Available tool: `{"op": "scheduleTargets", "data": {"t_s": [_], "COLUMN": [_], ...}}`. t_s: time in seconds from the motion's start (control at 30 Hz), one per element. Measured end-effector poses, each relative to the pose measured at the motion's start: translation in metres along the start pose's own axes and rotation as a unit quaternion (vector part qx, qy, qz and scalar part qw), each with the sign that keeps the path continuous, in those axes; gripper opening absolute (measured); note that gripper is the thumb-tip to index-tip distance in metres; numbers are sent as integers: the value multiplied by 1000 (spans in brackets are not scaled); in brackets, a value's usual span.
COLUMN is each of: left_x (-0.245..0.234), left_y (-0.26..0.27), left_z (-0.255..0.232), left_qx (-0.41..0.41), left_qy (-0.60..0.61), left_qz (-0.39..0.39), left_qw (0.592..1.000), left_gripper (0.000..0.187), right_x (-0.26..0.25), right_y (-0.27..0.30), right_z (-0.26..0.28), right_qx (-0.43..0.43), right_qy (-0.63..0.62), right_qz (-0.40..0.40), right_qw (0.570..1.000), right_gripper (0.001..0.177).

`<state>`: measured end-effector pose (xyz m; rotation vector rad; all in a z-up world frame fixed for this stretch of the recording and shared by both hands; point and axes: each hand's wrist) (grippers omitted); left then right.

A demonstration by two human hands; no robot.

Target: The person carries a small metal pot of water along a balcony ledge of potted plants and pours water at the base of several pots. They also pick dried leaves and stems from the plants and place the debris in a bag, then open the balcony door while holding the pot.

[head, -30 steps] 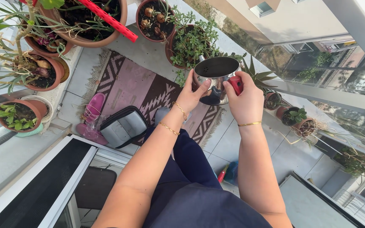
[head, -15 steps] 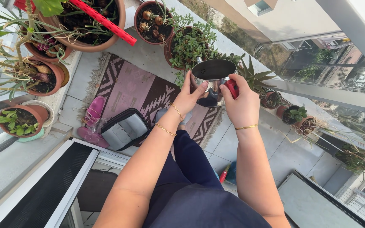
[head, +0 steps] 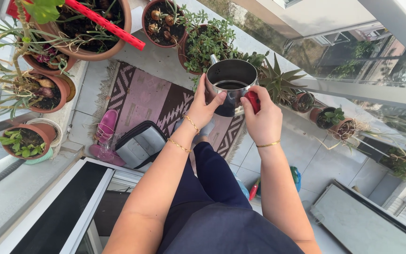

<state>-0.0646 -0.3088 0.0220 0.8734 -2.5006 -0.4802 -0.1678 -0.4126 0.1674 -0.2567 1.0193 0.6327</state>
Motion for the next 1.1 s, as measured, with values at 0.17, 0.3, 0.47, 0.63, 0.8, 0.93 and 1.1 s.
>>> {"op": "scheduleTargets", "data": {"t_s": [0.17, 0.3, 0.47, 0.63, 0.8, 0.93, 1.1], "left_x": [-6, -3, 2, 7, 21, 45, 72], "left_y": [7, 14, 20, 32, 38, 43, 43], "left_z": [6, 1, 15, 8, 25, 22, 30], "left_qx": [86, 104, 51, 8, -24, -31, -42], "left_qy": [-116, -155, 38, 35, 52, 35, 43], "left_qz": [1, 10, -23, -63, -42, -29, -9], "left_qw": [990, 982, 998, 997, 997, 998, 998], "left_gripper": [98, 92, 66, 58, 59, 59, 59], "right_x": [10, 20, 21, 23, 18, 11, -2], "right_y": [24, 49, 78, 102, 121, 132, 143], "right_z": [-13, -32, -32, -36, -48, -69, -94], "right_qx": [61, 65, 81, 59, 129, 143, 156], "right_qy": [-46, -113, -149, -175, -234, -231, -270], "right_qz": [-4, -29, -45, -67, -74, -105, -143], "right_qw": [997, 991, 984, 980, 961, 957, 939], "right_gripper": [27, 27, 28, 28, 27, 31, 38]}}
Point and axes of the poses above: each hand's wrist, its own y-axis away from the middle knuckle, its own x-axis out of the palm, z = x × y, and after that the axes turned 1 degree about -x, right-handed
